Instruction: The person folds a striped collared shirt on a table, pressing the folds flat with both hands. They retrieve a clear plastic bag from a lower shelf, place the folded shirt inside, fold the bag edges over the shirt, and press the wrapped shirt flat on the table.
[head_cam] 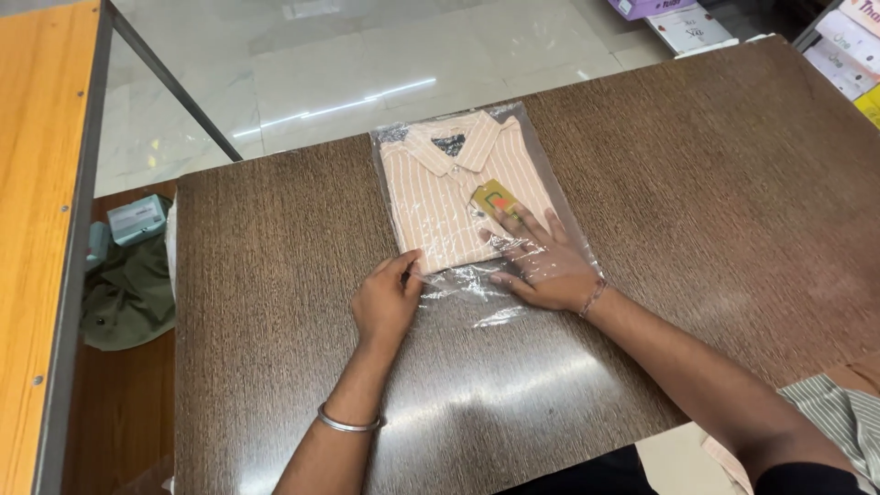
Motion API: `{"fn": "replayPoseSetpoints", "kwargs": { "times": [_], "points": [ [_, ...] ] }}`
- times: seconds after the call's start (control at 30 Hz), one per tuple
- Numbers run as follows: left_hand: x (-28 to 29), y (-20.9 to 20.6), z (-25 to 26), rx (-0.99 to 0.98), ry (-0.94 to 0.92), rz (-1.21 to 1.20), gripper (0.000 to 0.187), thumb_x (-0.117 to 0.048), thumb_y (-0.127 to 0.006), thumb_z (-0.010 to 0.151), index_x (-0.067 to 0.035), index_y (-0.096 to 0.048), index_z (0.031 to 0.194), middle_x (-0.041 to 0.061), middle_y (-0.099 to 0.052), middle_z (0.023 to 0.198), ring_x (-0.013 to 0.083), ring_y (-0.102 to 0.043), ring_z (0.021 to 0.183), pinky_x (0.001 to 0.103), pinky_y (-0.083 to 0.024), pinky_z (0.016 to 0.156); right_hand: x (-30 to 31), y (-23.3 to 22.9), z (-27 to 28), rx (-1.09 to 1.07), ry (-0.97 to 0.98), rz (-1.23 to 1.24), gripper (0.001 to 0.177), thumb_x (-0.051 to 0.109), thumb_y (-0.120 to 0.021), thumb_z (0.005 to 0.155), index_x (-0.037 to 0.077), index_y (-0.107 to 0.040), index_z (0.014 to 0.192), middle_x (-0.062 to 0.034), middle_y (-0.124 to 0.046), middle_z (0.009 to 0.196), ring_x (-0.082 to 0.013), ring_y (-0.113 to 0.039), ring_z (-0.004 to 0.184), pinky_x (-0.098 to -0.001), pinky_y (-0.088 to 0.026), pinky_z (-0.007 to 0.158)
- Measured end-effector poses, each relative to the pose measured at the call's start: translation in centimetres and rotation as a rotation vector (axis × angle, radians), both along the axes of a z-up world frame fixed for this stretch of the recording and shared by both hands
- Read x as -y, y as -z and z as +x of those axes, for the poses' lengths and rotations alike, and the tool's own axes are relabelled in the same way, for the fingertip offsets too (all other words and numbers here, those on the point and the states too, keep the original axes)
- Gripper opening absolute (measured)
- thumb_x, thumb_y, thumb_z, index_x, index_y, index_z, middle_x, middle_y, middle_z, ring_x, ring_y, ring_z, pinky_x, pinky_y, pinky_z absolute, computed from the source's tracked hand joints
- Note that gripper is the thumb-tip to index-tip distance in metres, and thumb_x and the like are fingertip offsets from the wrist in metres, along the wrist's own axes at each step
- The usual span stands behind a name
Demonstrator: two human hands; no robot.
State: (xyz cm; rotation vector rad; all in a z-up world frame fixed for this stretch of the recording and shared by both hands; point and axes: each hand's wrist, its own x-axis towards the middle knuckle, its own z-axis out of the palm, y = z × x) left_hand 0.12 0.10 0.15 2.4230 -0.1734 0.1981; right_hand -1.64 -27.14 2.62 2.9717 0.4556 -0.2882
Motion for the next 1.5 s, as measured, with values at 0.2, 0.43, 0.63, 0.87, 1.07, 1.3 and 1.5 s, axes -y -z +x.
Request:
{"fn": "replayPoseSetpoints", "kwargs": {
  "times": [0.2, 0.43, 0.63, 0.87, 1.07, 1.3, 1.5],
  "points": [
    [0.1, -1.1, -0.1, -0.096, -0.049, -0.029, 0.030, -0.035, -0.067, 0.093, -0.032, -0.074, 0.123, -0.001, -0.076, 0.109, 0.0224, -0.073, 0.075, 0.039, -0.058, 0.069, 0.8, 1.9, 1.2, 0.056, 0.014, 0.158, 0.067, 0.066, -0.028, 0.098, 0.044, -0.017, 0.161, 0.0020, -0.001, 0.172, -0.0242, 0.004, 0.157, -0.0541, 0.004, 0.123],
    [-0.5, -0.1, 0.2, -0.113, -0.082, -0.138, 0.033, -0.032, -0.067, 0.092, -0.034, -0.074, 0.124, -0.002, -0.077, 0.107, 0.0179, -0.073, 0.075, 0.035, -0.058, 0.069, 1.0, 0.9, 3.7, 0.078, -0.001, 0.153, 0.063, 0.059, -0.025, 0.102, 0.043, -0.016, 0.162, 0.0019, -0.001, 0.173, -0.0266, 0.004, 0.157, -0.0549, 0.006, 0.124],
    [-0.9, 0.6, 0.3, -0.006, -0.102, -0.209, 0.031, -0.027, -0.070, 0.090, -0.027, -0.076, 0.121, 0.004, -0.075, 0.096, 0.0211, -0.072, 0.073, 0.037, -0.056, 0.066, 1.0, 1.8, 0.5, 0.224, -0.207, 0.275, 0.071, 0.058, -0.024, 0.105, 0.020, -0.011, 0.164, -0.0180, -0.009, 0.170, -0.0380, -0.004, 0.153, -0.0562, -0.001, 0.118],
    [-0.9, 0.3, 0.8, -0.010, -0.095, -0.196, 0.026, -0.024, -0.069, 0.091, -0.020, -0.078, 0.114, 0.005, -0.075, 0.100, 0.0212, -0.069, 0.069, 0.038, -0.055, 0.064, 5.0, -1.4, -4.7, 0.050, -0.346, 0.580, 0.036, 0.038, -0.057, 0.099, 0.015, -0.066, 0.125, -0.0105, -0.073, 0.113, -0.0260, -0.072, 0.100, -0.0418, -0.057, 0.090],
    [-2.9, 2.7, 2.3, 0.045, 0.072, -0.312, 0.032, -0.008, -0.059, 0.091, -0.013, -0.076, 0.117, 0.008, -0.075, 0.107, 0.0225, -0.073, 0.075, 0.037, -0.059, 0.071, 11.2, -1.3, -0.6, 0.390, 0.039, 0.729, 0.029, 0.010, -0.059, 0.098, 0.013, -0.070, 0.124, -0.0112, -0.071, 0.109, -0.0259, -0.072, 0.095, -0.0373, -0.058, 0.084],
    [-3.7, 0.0, 1.8, 0.184, 0.243, -0.068, 0.036, -0.004, -0.061, 0.088, -0.013, -0.075, 0.119, 0.008, -0.074, 0.116, 0.0310, -0.069, 0.107, 0.042, -0.056, 0.092, 12.8, 1.2, 1.9, 0.203, -0.057, 0.838, 0.054, -0.004, -0.055, 0.084, 0.014, -0.066, 0.134, -0.0133, -0.055, 0.133, -0.0279, -0.059, 0.120, -0.0364, -0.052, 0.097],
    [-3.7, -1.5, 1.3, 0.202, 0.221, 0.030, 0.029, -0.014, -0.070, 0.089, -0.019, -0.076, 0.117, 0.003, -0.073, 0.115, 0.0273, -0.068, 0.109, 0.041, -0.056, 0.091, 14.3, 2.7, 2.3, 0.186, -0.067, 0.969, 0.056, -0.009, -0.052, 0.082, 0.014, -0.069, 0.131, -0.0114, -0.051, 0.139, -0.0269, -0.056, 0.127, -0.0370, -0.049, 0.106]
  ]
}}
